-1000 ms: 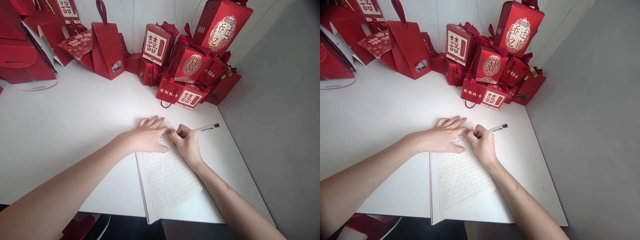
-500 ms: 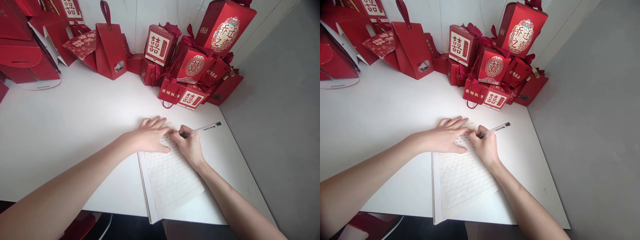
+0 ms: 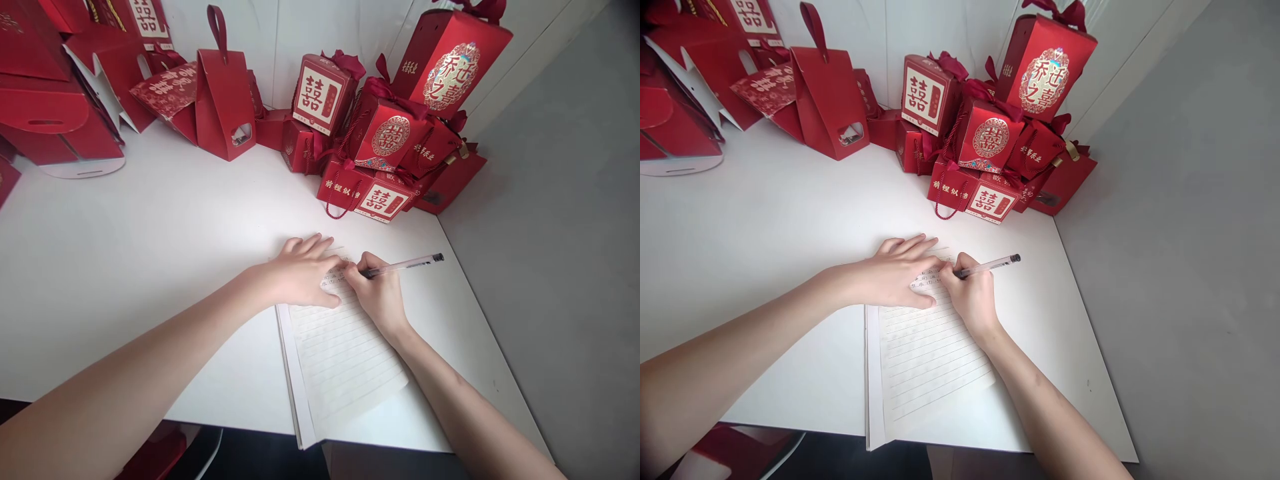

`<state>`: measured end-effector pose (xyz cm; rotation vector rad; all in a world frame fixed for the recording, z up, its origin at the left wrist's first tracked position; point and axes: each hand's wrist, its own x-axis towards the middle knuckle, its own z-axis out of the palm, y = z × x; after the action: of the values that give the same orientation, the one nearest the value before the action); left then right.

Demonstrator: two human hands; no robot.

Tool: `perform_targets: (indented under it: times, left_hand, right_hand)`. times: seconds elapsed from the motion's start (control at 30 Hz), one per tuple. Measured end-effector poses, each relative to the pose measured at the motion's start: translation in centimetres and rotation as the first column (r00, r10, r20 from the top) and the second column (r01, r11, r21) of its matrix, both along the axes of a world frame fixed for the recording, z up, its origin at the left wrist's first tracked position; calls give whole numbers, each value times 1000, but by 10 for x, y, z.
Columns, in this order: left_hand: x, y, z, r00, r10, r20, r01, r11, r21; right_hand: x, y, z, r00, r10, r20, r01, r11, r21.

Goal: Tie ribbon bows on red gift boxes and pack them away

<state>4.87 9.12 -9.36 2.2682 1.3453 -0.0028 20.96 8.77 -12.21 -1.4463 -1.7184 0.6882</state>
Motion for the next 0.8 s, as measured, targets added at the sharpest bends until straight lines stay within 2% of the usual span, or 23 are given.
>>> perform_targets:
  times: [0.23,0.33,0.4,0.5,0.57,0.7,0.77,0.8]
  left_hand:
    - [0,0,-1,1000,3,8,-3,1000,7]
    - [0,0,0,1000,3,12,-3,1000,-8]
    - [0,0,0,1000,7,26,-6,1000,-13]
    - [-2,0,-1,999,10,39,-10,1000,-5]
    - [-3,-1,-5,999,9,53,-9,1000,10]
    - [-5,1,-12,992,-18,127,8,997,81]
    - [-4,-2,-3,976,-24,219,-11,988,156]
    - [-3,-7,7,949,-25,315,-39,981,193]
  right_hand:
    - [-1,-2,0,999,-18,-26,18,1000,-2]
    - [2,1,3,976,-95,-198,85,995,-59]
    - [7,6,5,924,-150,-352,120,987,-106]
    - [19,18,7,873,-175,-455,164,984,-63]
    - [29,25,5,894,-168,-415,187,982,7]
    - [42,42,-7,955,-181,-235,208,973,98]
    - [44,49,-13,970,-179,-164,201,971,130]
    - [44,51,-15,975,-171,-140,193,967,164]
